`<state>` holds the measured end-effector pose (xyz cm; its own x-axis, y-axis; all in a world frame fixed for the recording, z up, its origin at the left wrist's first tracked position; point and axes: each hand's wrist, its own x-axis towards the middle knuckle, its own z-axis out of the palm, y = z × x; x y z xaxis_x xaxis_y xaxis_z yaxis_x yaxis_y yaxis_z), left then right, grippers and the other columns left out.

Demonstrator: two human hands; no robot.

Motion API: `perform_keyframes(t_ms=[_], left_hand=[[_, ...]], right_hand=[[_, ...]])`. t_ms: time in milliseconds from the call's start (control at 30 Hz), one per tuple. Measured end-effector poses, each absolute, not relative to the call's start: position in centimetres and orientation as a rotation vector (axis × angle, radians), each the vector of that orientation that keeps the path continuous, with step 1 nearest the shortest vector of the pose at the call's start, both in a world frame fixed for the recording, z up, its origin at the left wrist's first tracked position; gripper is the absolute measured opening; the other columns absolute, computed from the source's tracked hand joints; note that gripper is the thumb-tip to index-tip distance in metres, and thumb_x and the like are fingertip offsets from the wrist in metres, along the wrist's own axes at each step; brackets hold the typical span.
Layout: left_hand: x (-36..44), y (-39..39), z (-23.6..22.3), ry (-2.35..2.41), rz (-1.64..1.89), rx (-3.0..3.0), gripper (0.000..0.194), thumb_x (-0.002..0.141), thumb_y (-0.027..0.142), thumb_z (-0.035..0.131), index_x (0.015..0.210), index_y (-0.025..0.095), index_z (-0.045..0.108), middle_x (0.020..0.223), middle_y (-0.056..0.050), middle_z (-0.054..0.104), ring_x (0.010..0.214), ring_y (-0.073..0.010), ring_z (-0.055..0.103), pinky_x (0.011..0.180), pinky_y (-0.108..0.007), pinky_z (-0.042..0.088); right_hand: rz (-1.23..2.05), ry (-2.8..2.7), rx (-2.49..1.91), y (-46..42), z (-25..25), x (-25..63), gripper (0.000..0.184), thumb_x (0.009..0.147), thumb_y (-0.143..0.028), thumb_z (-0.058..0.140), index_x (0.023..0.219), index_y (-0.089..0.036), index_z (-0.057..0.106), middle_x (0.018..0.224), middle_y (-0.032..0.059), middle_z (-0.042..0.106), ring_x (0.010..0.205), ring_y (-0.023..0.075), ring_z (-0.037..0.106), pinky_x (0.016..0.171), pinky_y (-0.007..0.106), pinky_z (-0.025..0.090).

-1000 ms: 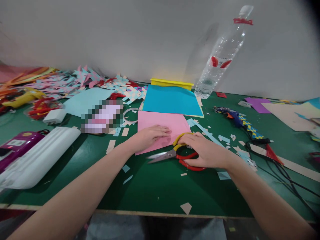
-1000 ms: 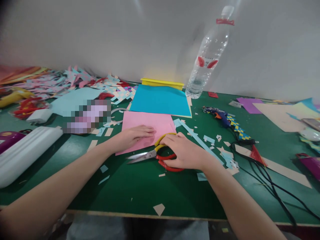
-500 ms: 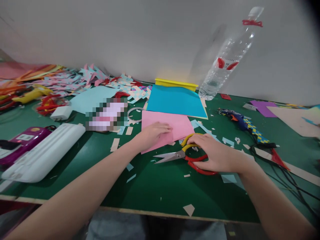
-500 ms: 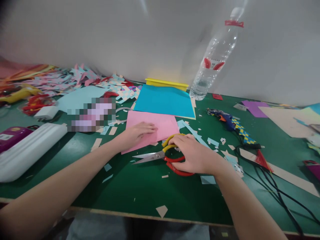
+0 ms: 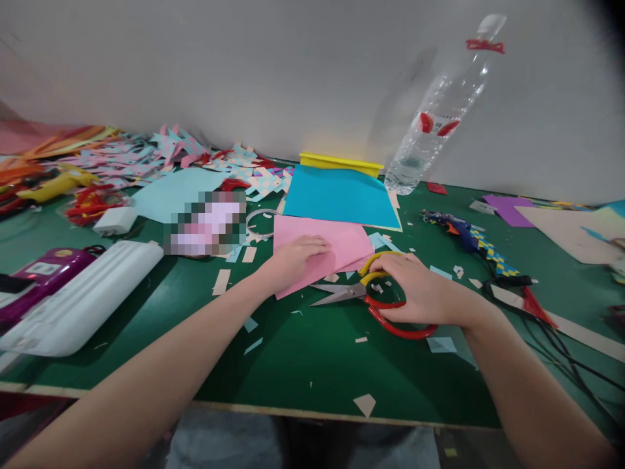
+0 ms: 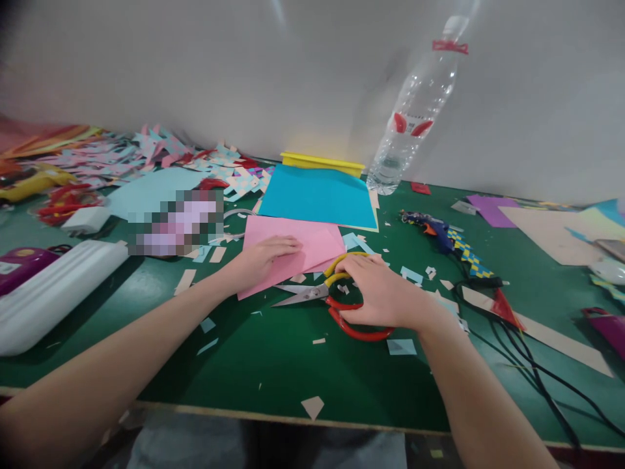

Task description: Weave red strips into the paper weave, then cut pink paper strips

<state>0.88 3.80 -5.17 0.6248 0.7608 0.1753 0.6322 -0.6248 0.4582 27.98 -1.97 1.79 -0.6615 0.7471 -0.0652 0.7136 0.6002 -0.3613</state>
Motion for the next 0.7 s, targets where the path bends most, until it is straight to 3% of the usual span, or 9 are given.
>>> perform_keyframes(t_ms=[700], left_hand=[[0.80,3.88,-5.27,1.092,0.514,2.519,0.056,0.080,-0.004,0.028,0.125,0.018,0.055,0.138,-0.003,0.050,0.130,-0.0147,0.040,0.111,-0.037,0.030]], right_hand=[[0.584,-2.687,-1.233,-2.01,1.47,27.61,0.037,0.072,-0.037,0.064,0.107,-0.025,0.056,0.115,0.0061,0.060,0.111,0.0278,0.052,0.098,0.045,0.035]])
